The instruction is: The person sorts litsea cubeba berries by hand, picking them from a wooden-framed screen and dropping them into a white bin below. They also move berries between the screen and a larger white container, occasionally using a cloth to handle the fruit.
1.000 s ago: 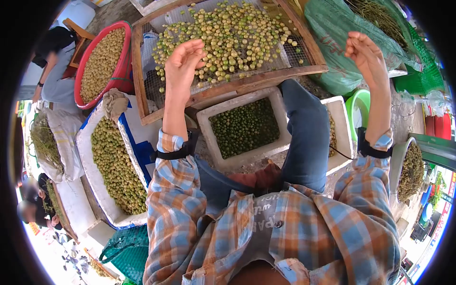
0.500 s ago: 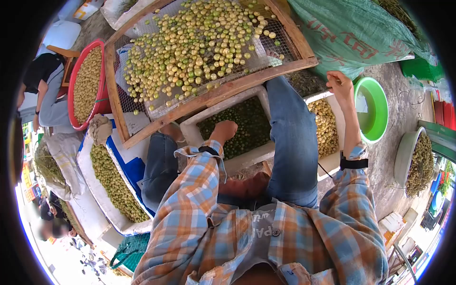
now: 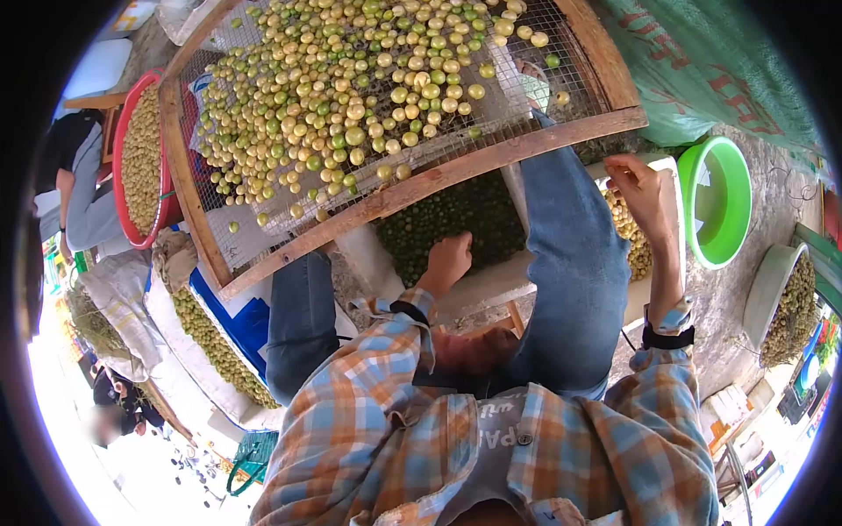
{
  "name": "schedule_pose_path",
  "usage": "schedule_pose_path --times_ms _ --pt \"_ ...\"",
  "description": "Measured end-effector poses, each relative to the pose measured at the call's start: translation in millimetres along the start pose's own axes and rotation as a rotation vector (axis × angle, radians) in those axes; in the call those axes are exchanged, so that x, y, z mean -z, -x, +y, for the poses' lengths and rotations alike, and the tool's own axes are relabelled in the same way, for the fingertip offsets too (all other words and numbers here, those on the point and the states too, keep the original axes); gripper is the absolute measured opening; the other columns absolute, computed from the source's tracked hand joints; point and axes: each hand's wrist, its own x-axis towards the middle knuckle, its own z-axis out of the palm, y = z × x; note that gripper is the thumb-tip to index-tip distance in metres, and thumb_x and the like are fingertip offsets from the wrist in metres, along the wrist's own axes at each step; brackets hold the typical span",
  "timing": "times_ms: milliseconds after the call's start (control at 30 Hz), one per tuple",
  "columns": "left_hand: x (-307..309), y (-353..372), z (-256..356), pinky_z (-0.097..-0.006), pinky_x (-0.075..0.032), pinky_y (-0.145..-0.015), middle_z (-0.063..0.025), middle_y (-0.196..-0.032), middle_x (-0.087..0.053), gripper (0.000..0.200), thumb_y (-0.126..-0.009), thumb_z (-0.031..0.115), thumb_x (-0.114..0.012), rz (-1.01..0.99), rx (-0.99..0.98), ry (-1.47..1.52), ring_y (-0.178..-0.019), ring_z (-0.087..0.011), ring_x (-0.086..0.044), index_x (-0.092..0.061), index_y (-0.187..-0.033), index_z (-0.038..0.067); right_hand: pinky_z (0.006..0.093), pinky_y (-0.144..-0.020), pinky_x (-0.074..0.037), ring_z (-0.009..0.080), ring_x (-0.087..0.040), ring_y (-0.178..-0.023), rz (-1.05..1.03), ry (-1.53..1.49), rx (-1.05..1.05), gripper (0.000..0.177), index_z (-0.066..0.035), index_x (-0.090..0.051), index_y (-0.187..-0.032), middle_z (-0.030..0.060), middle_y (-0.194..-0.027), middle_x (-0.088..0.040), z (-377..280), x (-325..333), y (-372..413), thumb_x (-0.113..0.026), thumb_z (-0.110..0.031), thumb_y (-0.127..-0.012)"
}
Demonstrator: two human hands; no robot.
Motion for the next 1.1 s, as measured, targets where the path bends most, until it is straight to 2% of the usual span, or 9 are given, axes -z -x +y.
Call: schedule_pose_path --times_ms 33,100,167,400,467,667,800,967,1100 --pt "7 9 -3 -0.0356 -0.049 -0.052 -0.0146 -0.078 -0.057 0.012 -0.075 0.006 -0.052 -0.006 0.009 -0.001 -0.062 -0.0258 -0.059 -0.053 -0.087 0.004 0.0204 -0.057 -0.045 0.0087 -0.057 -0.068 0.004 0.026 -0.003 0.017 -0.003 -0.059 -0.096 0.0022 -0.078 -0.061 3 0 1 -0.053 -0.013 -0.085" --pt "34 25 -25 -0.0305 -0.047 -0.048 -0.0106 -0.068 -0.052 0.013 -0.076 0.001 -0.048 0.082 0.415 0.866 -0.054 -0.0191 -0.055 -0.050 -0.089 0.003 0.0204 -0.057 -0.045 0.0089 -0.057 -0.068 0.002 -0.010 -0.019 0.017 -0.004 -0.059 -0.097 0.0023 -0.080 -0.061 16 1 1 -0.053 -0.014 -0.085" --pt "55 30 -52 -0.0283 -0.043 -0.044 -0.0079 -0.064 -0.049 0.010 -0.076 -0.002 -0.046 0.135 0.626 1.020 -0.050 -0.0153 -0.050 -0.046 -0.085 0.001 0.0206 -0.057 -0.045 0.0088 -0.057 -0.068 0.003 -0.055 -0.031 0.016 -0.004 -0.059 -0.096 0.0025 -0.080 -0.061 18 -2 4 -0.053 -0.014 -0.084" --pt "34 35 -74 -0.0281 -0.044 -0.042 -0.0047 -0.056 -0.047 0.017 -0.079 0.018 -0.056 -0.165 0.697 0.792 -0.045 -0.0136 -0.047 -0.049 -0.077 0.003 0.0224 -0.057 -0.045 0.0095 -0.057 -0.069 -0.036 -0.034 -0.049 0.019 -0.002 -0.058 -0.098 0.0045 -0.078 -0.061 18 -2 11 -0.052 -0.015 -0.085" --pt "22 36 -69 -0.0275 -0.040 -0.036 -0.0028 -0.048 -0.041 0.030 -0.079 0.023 -0.061 -0.054 0.755 0.778 -0.037 -0.0140 -0.039 -0.046 -0.063 0.003 0.0228 -0.057 -0.046 0.0097 -0.057 -0.069 -0.041 -0.002 -0.064 0.020 -0.002 -0.058 -0.099 0.0050 -0.078 -0.061 18 -1 12 -0.052 -0.015 -0.085" --pt "8 23 -43 -0.0267 -0.031 -0.033 -0.0036 -0.046 -0.037 0.040 -0.080 0.021 -0.062 0.270 1.009 0.967 -0.035 -0.0142 -0.033 -0.039 -0.052 0.003 0.0230 -0.058 -0.046 0.0105 -0.057 -0.070 -0.044 0.067 -0.091 0.020 -0.002 -0.058 -0.099 0.0059 -0.080 -0.062 37 -8 8 -0.052 -0.014 -0.085" --pt "10 15 -45 -0.0279 -0.031 -0.033 -0.0035 -0.046 -0.036 0.039 -0.078 0.017 -0.063 0.298 0.945 1.009 -0.035 -0.0134 -0.032 -0.038 -0.052 0.003 0.0229 -0.057 -0.046 0.0105 -0.057 -0.069 -0.061 -0.043 -0.019 0.018 -0.003 -0.059 -0.097 0.0057 -0.079 -0.061 52 -13 6 -0.052 -0.012 -0.084" --pt "39 25 -68 -0.0302 -0.042 -0.039 -0.0071 -0.060 -0.051 0.020 -0.076 0.013 -0.061 -0.153 0.861 1.255 -0.043 -0.0147 -0.046 -0.050 -0.065 0.001 0.0228 -0.056 -0.046 0.0098 -0.056 -0.069 -0.071 -0.012 -0.088 0.017 -0.004 -0.059 -0.097 0.0047 -0.078 -0.061 14 -4 19 -0.053 -0.012 -0.083" --pt "53 40 -76 -0.0286 -0.050 -0.049 -0.0073 -0.070 -0.057 0.017 -0.082 0.016 -0.056 0.032 0.640 1.339 -0.055 -0.0153 -0.055 -0.054 -0.075 0.001 0.0231 -0.057 -0.045 0.0098 -0.056 -0.067 -0.042 -0.006 -0.053 0.017 -0.003 -0.059 -0.096 0.0040 -0.075 -0.060 8 2 30 -0.053 -0.012 -0.082"
